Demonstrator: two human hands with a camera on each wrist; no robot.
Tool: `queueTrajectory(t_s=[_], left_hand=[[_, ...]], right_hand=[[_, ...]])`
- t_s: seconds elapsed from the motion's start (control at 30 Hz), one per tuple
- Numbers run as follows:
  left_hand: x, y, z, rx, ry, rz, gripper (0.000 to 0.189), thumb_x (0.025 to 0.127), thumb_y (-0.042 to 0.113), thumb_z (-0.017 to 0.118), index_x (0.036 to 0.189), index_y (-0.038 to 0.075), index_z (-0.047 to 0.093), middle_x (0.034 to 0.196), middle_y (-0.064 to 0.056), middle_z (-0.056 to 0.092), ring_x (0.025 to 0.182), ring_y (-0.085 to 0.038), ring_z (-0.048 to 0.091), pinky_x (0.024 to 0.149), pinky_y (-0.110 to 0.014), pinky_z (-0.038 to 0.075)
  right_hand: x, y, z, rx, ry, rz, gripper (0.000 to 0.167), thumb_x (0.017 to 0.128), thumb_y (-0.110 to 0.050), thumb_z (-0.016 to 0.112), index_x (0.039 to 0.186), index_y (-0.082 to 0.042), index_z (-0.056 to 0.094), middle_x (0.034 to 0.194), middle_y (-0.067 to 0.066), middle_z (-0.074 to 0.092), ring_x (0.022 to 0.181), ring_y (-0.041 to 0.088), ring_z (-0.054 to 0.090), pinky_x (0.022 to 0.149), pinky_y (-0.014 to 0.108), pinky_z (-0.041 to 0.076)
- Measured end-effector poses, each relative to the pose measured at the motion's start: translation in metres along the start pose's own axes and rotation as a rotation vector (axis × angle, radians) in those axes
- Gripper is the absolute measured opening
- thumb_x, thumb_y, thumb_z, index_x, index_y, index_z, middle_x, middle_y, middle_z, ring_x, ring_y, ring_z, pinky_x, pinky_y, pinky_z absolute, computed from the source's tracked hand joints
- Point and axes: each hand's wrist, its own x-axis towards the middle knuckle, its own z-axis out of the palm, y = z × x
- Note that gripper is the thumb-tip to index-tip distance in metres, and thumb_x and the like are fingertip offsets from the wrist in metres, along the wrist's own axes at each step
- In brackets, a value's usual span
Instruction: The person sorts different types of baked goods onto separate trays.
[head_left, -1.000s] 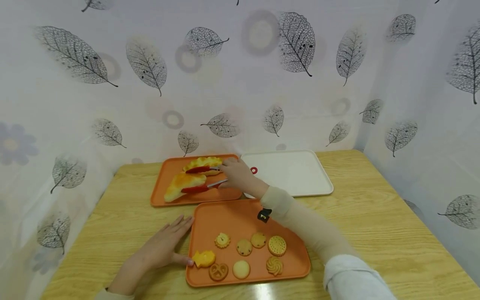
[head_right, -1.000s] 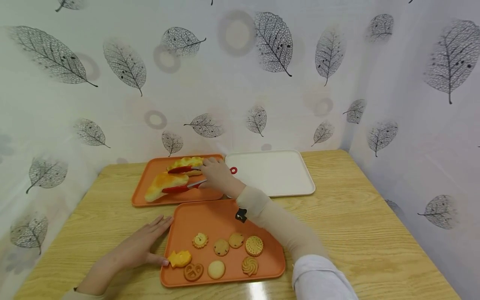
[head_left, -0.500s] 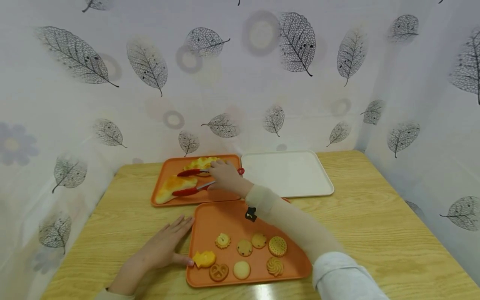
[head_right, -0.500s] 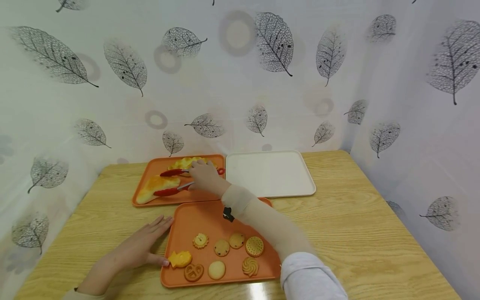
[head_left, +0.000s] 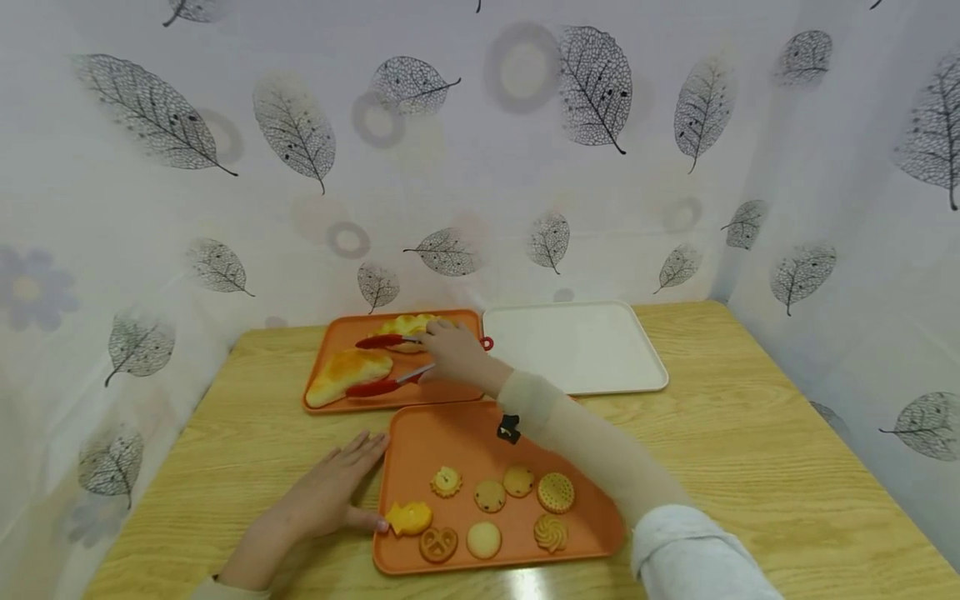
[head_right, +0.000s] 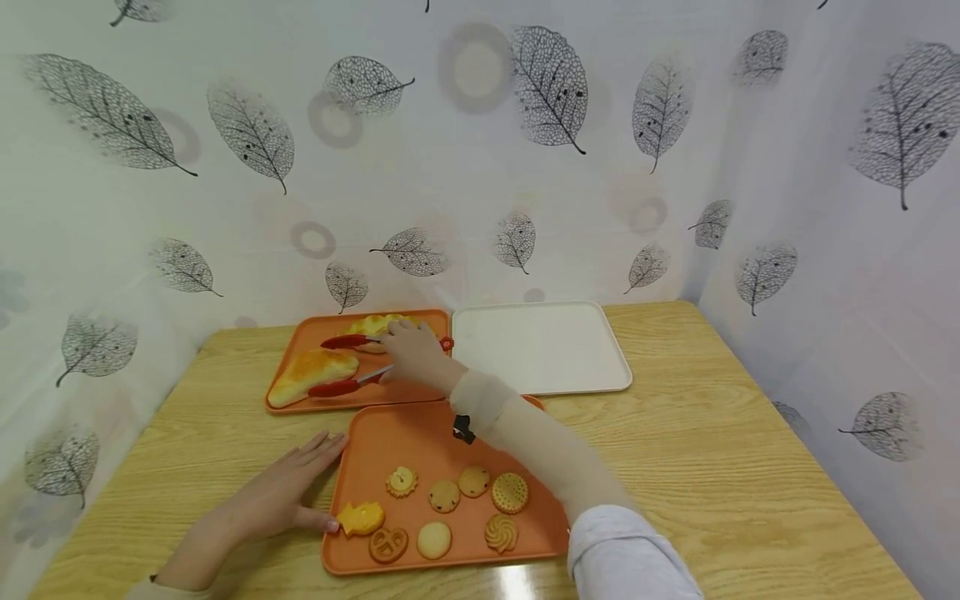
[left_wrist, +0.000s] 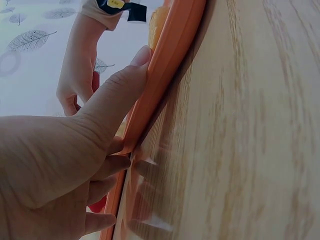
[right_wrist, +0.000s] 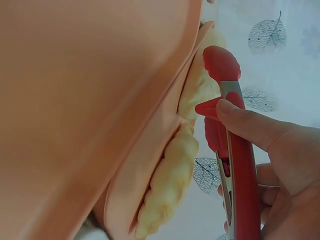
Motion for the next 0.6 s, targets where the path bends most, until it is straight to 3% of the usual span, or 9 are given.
queueTrajectory(t_s=[0.27,0.6], left_hand=[[-0.001,0.000,0.001,0.006,0.011,0.003,0.115,0.070,0.075,0.064,0.154,0.004,0.027,0.158,-0.018,0.031,0.148,-0.041,0.021,0.114,-0.067,0.024],[0.000,0.000,0.000,0.002,0.005,0.004,0.117,0.069,0.076,0.062,0.154,0.005,0.025,0.159,-0.018,0.029,0.148,-0.041,0.021,0.113,-0.067,0.024]], right_hand=[[-0.025,0.022,-0.003,0.100,0.038,0.008,0.081,0.078,-0.053,0.076,0.143,-0.014,0.049,0.130,0.007,0.056,0.122,0.026,0.052,0.098,0.047,0.047],[-0.077,0.047,-0.011,0.143,0.095,0.036,0.082,0.075,-0.049,0.079,0.141,-0.010,0.050,0.124,0.007,0.057,0.107,0.025,0.051,0.076,0.039,0.042]])
